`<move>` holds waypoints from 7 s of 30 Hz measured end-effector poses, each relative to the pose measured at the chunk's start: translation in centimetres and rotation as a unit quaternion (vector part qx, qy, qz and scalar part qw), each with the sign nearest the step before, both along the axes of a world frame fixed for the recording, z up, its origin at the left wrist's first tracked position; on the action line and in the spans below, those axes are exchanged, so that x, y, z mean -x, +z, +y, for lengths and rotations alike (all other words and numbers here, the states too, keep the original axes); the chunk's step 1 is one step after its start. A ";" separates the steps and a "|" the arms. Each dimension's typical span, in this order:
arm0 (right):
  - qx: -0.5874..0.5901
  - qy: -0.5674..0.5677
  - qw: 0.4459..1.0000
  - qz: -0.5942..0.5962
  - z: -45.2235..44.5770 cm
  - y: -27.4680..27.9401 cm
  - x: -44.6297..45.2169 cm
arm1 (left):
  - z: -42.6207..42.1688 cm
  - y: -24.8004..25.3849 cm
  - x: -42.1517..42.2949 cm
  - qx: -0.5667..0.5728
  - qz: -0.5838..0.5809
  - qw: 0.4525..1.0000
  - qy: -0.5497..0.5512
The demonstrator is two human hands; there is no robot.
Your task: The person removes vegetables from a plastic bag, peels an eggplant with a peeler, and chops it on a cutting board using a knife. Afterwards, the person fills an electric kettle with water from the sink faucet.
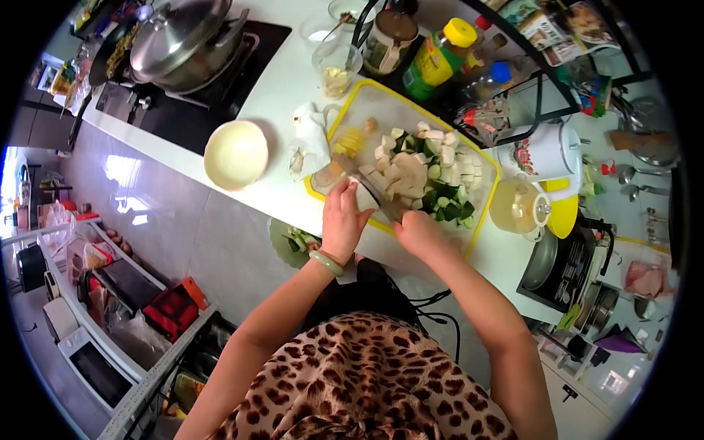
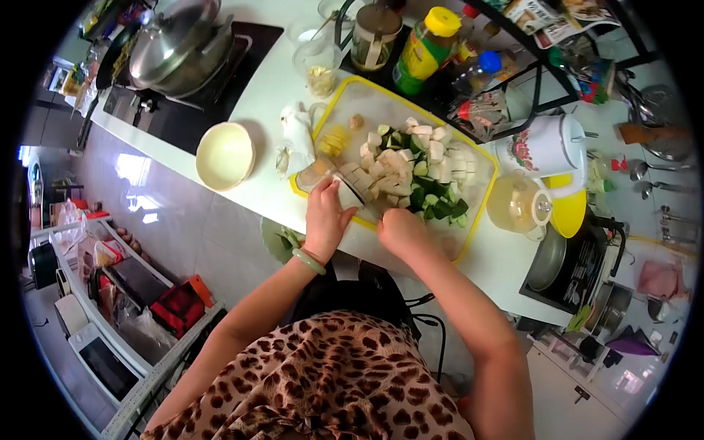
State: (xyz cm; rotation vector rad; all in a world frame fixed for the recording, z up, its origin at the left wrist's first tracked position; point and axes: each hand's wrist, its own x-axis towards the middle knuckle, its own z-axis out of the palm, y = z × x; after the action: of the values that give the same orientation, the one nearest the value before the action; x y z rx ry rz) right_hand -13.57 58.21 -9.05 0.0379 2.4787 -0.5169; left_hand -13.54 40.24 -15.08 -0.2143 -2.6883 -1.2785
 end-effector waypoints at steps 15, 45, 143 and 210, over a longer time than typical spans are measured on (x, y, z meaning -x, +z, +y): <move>-0.091 0.013 0.993 -0.072 -1.8 9.1 -1.4 | -1.0 -0.3 -0.6 -0.026 0.036 0.999 0.001; -0.053 -0.107 0.942 0.314 14.0 0.6 -4.4 | 3.3 -2.1 -1.7 -0.047 0.047 0.995 0.068; -0.070 -0.213 0.962 -0.157 26.1 -33.3 -53.5 | 5.9 -14.3 -45.3 -0.487 -0.380 0.757 0.214; 0.255 -0.026 0.951 0.173 52.5 10.2 -11.8 | 38.1 9.6 -22.6 -0.424 -0.351 0.827 0.114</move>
State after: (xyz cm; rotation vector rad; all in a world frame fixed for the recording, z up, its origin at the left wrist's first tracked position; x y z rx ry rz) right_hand -1.73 110.71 1.16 -0.2105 2.5976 -1.2662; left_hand 9.03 78.36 -5.47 0.8027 -2.1124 -2.6544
